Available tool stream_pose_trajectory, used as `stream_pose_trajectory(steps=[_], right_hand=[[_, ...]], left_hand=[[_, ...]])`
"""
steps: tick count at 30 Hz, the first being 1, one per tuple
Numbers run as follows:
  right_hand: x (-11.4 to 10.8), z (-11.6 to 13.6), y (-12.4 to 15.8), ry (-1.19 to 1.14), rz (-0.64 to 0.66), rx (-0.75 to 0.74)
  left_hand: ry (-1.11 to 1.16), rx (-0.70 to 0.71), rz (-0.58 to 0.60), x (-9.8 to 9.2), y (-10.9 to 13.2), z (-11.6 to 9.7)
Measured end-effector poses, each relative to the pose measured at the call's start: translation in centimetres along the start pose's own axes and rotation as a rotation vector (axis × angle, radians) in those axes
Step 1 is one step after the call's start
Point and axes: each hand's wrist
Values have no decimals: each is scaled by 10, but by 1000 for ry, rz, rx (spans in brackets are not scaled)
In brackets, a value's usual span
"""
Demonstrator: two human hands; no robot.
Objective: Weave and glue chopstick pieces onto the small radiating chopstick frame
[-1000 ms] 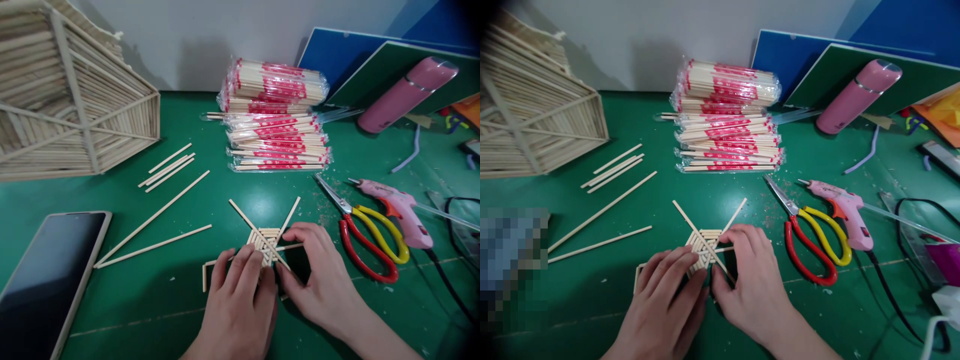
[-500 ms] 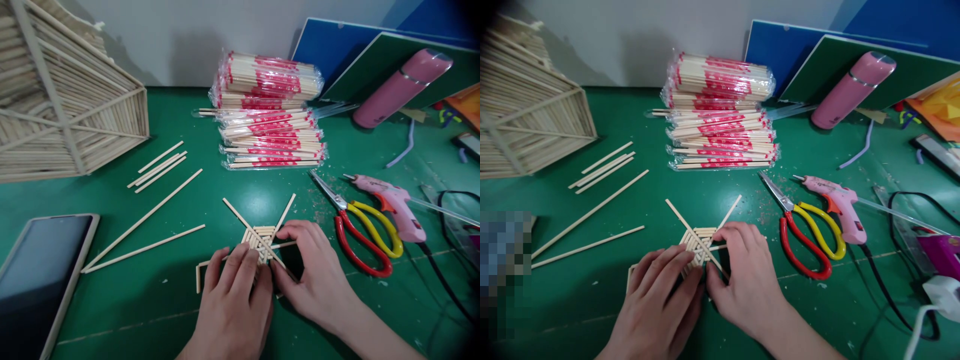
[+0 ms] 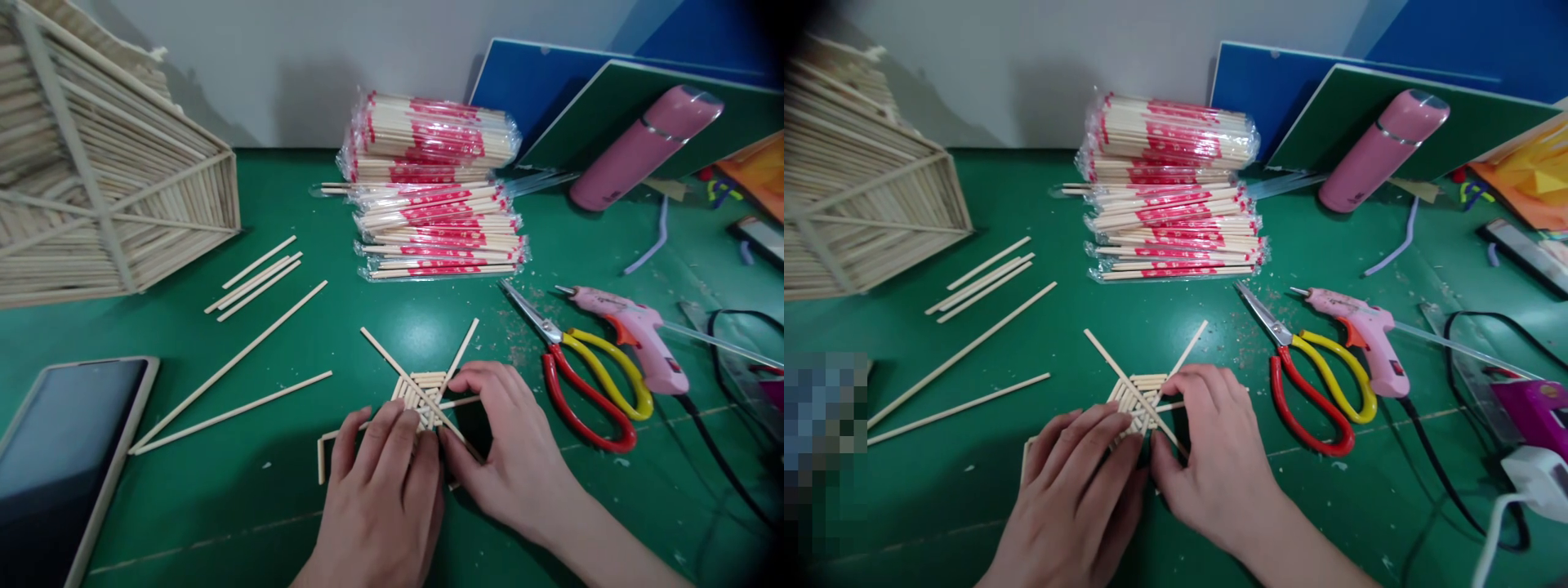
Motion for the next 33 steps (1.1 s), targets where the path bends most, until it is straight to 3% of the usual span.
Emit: stream_pose_trajectory(steps=[8, 13, 33], right_hand=[[0, -1, -1, -12, -4, -3], [0, -1, -1, -28, -6, 6], [-1, 0, -1, -29, 1, 24]], left_hand=[[36, -9, 53, -5, -9, 3], [45, 20, -2, 0, -7, 5], [31, 25, 97, -3, -13, 7]])
Point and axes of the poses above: each hand's wrist, its own y-axis away from the middle knuckle, its own x-axis out of the palm, z = x × y, and after that the axes turned 13 degrees about x, right-handed
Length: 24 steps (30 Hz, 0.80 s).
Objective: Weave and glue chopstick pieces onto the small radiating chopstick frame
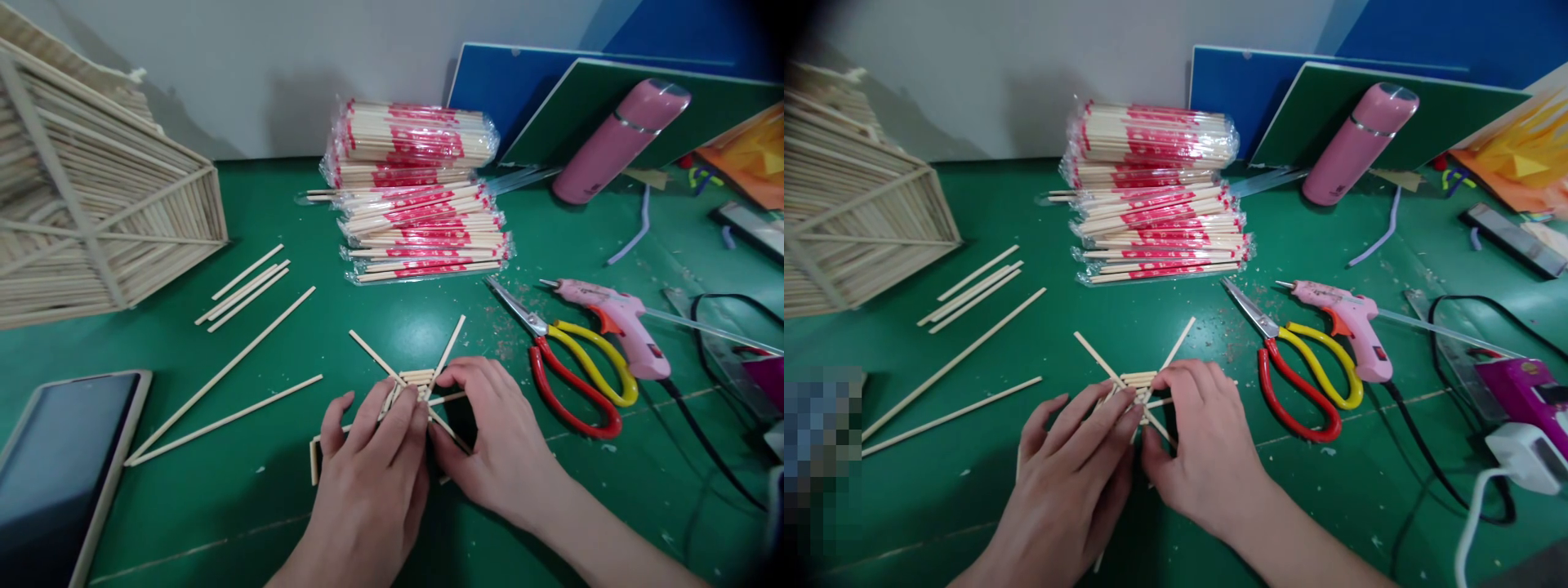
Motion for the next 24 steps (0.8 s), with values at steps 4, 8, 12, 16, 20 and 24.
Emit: stream_pose_trajectory(steps=[4, 8, 12, 16, 20, 24], right_hand=[[-2, 0, 0, -3, 21, 5], [-2, -1, 0, 7, 25, -14], [-2, -1, 0, 18, 15, -16], [-1, -2, 0, 17, 12, -15], [-1, -2, 0, 11, 9, -20], [-2, -1, -1, 1, 13, -8]], left_hand=[[21, -10, -59, 5, 2, 0], [61, -29, -79, 7, 3, -1], [123, -62, -88, 4, -1, -1], [154, -73, -76, 2, -8, -1], [147, -75, -54, 2, -8, -2], [138, -80, -45, 2, -8, -2]])
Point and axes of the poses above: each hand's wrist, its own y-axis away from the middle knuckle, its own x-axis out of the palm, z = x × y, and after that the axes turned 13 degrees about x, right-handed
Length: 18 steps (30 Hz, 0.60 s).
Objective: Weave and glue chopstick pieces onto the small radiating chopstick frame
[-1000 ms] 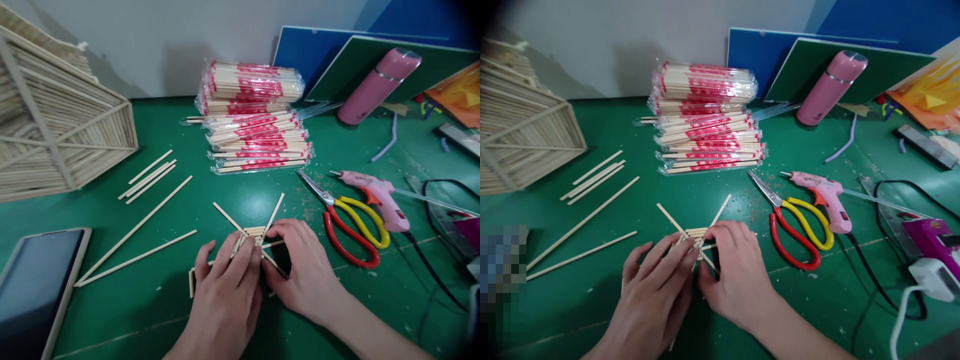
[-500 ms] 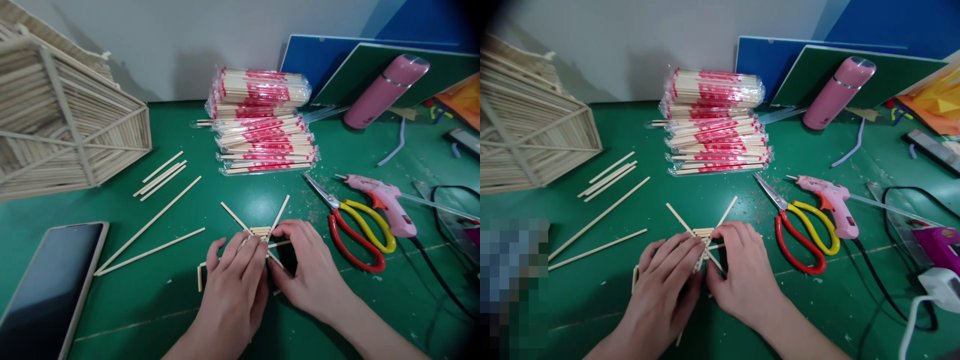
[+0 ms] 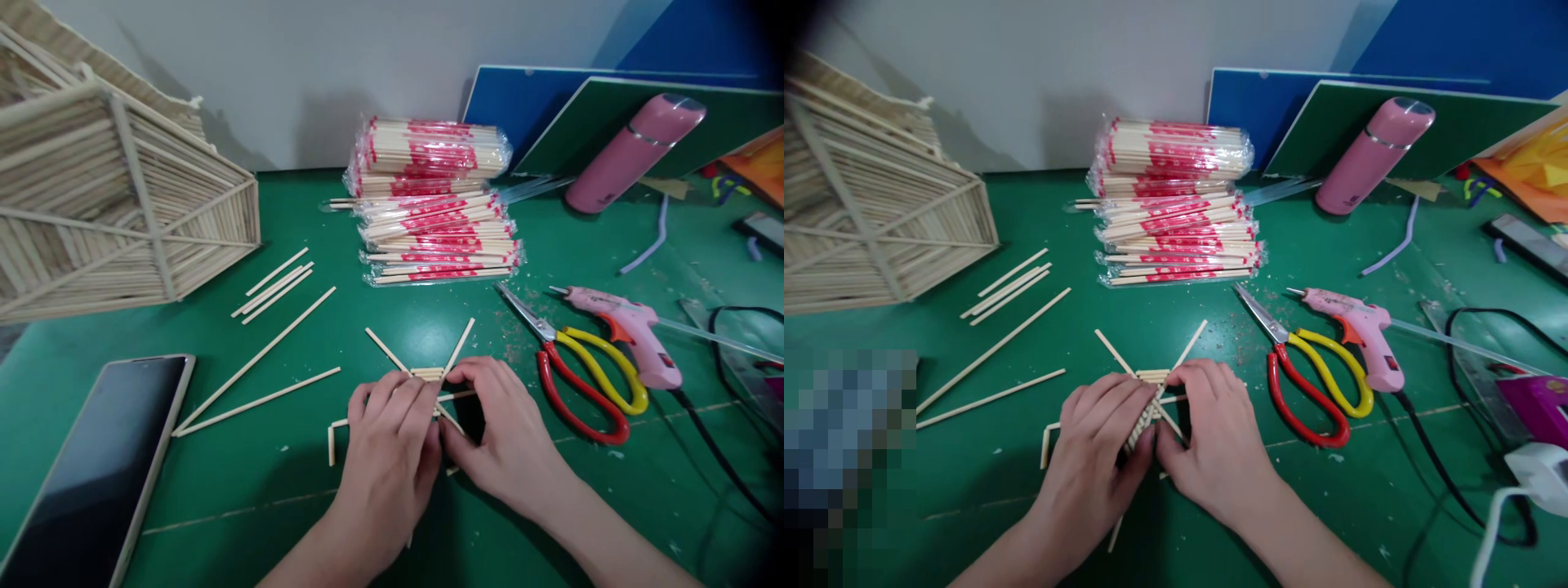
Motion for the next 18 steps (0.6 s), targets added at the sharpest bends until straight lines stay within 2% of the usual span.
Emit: stream_pose_trajectory(steps=[6, 10, 13, 18], right_hand=[[0, 0, 0, -26, 9, 8], [-4, -3, 3, -180, -1, -13], [-9, -7, 4, -267, -42, -27], [-11, -16, 2, -114, -71, -46]], left_hand=[[-36, -10, 0, 0, -1, -2], [-89, -13, -39, 3, -1, -5], [-138, -72, -16, 5, -1, -7], [-146, -136, 31, 8, -2, -11]])
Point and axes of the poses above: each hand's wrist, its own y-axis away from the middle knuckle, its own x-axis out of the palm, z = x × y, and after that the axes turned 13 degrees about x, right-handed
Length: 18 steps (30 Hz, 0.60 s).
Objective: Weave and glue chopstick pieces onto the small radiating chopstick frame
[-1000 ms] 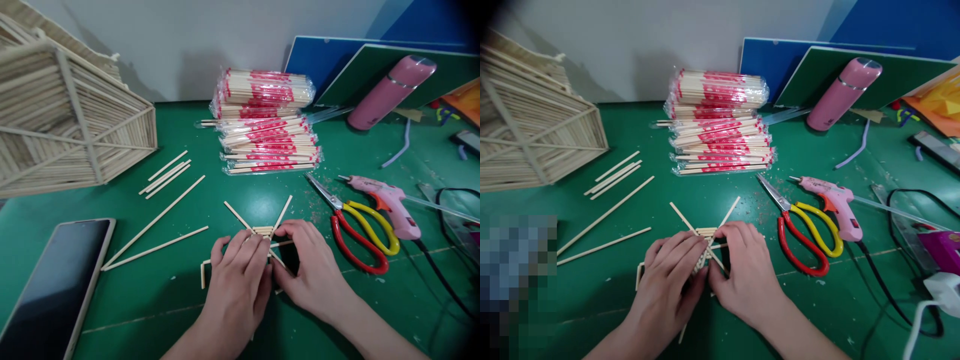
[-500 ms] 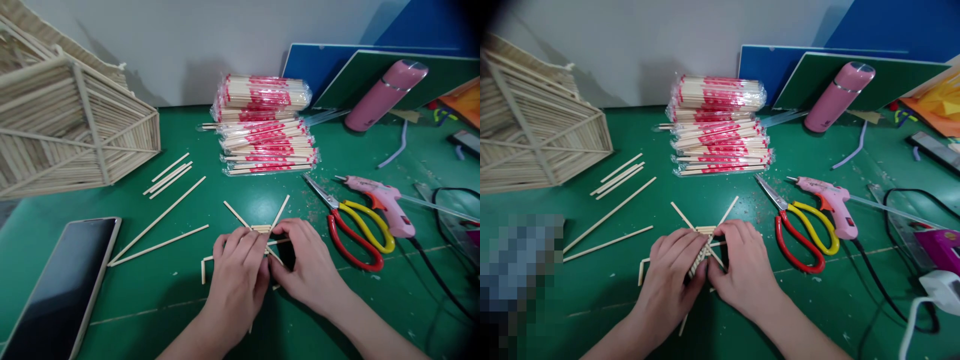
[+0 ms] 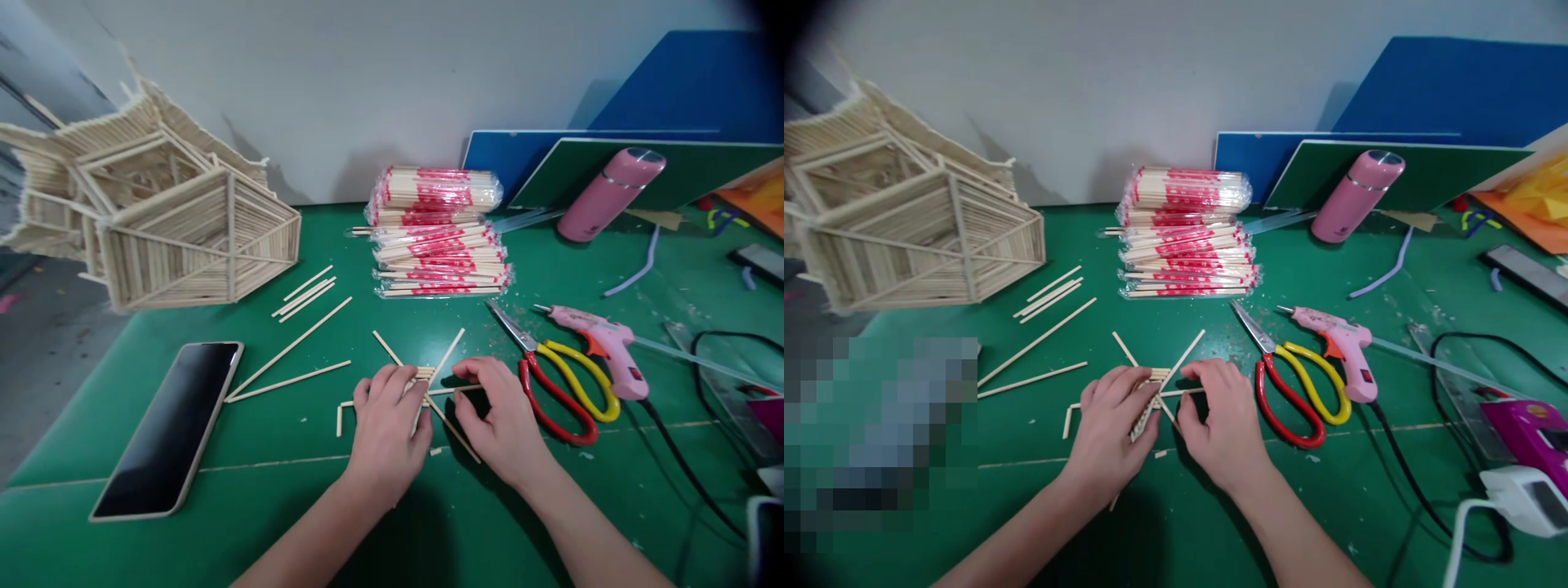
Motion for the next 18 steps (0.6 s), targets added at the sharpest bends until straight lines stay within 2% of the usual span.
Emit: stream_pose_trajectory(steps=[7, 18], right_hand=[[0, -2, -1, 71, 64, -6], [0, -1, -1, 94, 84, 19]], left_hand=[[9, 14, -19, 1, 0, 0], [30, 27, -48, 2, 0, 3]])
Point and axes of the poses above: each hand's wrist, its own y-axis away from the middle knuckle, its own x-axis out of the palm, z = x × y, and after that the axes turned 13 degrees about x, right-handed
